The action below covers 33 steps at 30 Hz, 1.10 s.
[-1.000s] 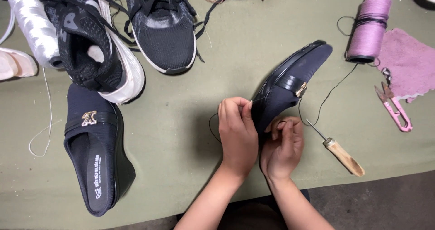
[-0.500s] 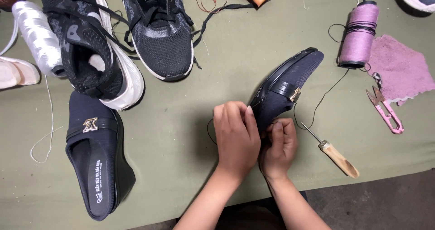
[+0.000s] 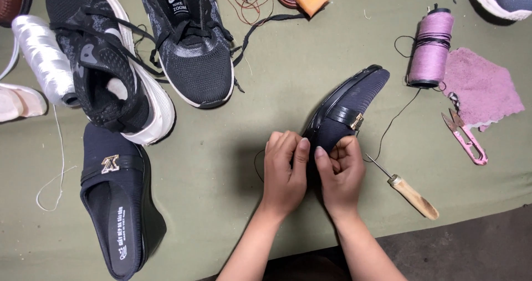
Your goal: The person uses a curved awl to stitch a dark blue slip-on shoe with a gold buckle. They repeatedly pierce the shoe's upper and pull a black thread through the holes, tightening the stitches by hand. The task is performed on a green work surface surrounded by other shoes and sewing supplies.
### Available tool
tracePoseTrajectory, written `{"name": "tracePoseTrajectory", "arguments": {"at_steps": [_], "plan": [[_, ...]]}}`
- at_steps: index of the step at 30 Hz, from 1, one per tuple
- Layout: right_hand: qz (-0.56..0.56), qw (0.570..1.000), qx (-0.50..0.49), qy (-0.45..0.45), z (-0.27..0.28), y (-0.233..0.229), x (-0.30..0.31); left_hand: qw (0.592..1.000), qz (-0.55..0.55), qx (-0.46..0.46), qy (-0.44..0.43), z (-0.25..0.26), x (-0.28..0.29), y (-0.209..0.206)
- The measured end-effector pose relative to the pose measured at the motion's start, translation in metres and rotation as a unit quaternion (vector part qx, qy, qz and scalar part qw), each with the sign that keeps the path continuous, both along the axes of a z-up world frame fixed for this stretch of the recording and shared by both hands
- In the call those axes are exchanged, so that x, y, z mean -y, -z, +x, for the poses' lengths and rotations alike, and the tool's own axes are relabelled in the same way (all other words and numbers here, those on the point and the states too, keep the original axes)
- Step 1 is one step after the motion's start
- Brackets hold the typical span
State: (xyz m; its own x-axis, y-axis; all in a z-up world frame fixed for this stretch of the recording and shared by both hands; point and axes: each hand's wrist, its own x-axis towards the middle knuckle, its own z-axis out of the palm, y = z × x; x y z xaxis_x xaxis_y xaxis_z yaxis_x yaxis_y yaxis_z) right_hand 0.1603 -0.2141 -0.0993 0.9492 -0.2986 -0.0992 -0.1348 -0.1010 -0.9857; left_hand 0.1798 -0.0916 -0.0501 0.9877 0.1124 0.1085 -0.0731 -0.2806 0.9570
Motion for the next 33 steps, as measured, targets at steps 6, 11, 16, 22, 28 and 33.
{"name": "tracePoseTrajectory", "arguments": {"at_steps": [6, 11, 16, 22, 28, 33], "plan": [[-0.046, 0.997, -0.052, -0.012, 0.012, -0.009, -0.003, 0.997, -0.024, -0.041, 0.063, 0.004, -0.019, -0.009], [-0.052, 0.996, -0.077, -0.010, 0.015, -0.020, -0.008, 0.995, -0.077, -0.032, 0.060, 0.004, -0.016, 0.006], [-0.050, 0.994, -0.093, -0.014, 0.020, -0.028, -0.014, 0.991, -0.115, -0.020, 0.060, 0.005, -0.018, 0.009], [-0.032, 0.994, -0.104, -0.020, 0.021, -0.032, -0.013, 0.988, -0.141, -0.017, 0.056, 0.006, -0.020, 0.014], [-0.002, 0.994, -0.112, -0.017, 0.019, -0.025, -0.007, 0.984, -0.172, -0.016, 0.037, 0.004, -0.016, 0.018], [0.027, 0.994, -0.110, -0.010, 0.017, -0.025, -0.008, 0.995, -0.087, 0.055, -0.013, 0.011, 0.001, -0.013]]}}
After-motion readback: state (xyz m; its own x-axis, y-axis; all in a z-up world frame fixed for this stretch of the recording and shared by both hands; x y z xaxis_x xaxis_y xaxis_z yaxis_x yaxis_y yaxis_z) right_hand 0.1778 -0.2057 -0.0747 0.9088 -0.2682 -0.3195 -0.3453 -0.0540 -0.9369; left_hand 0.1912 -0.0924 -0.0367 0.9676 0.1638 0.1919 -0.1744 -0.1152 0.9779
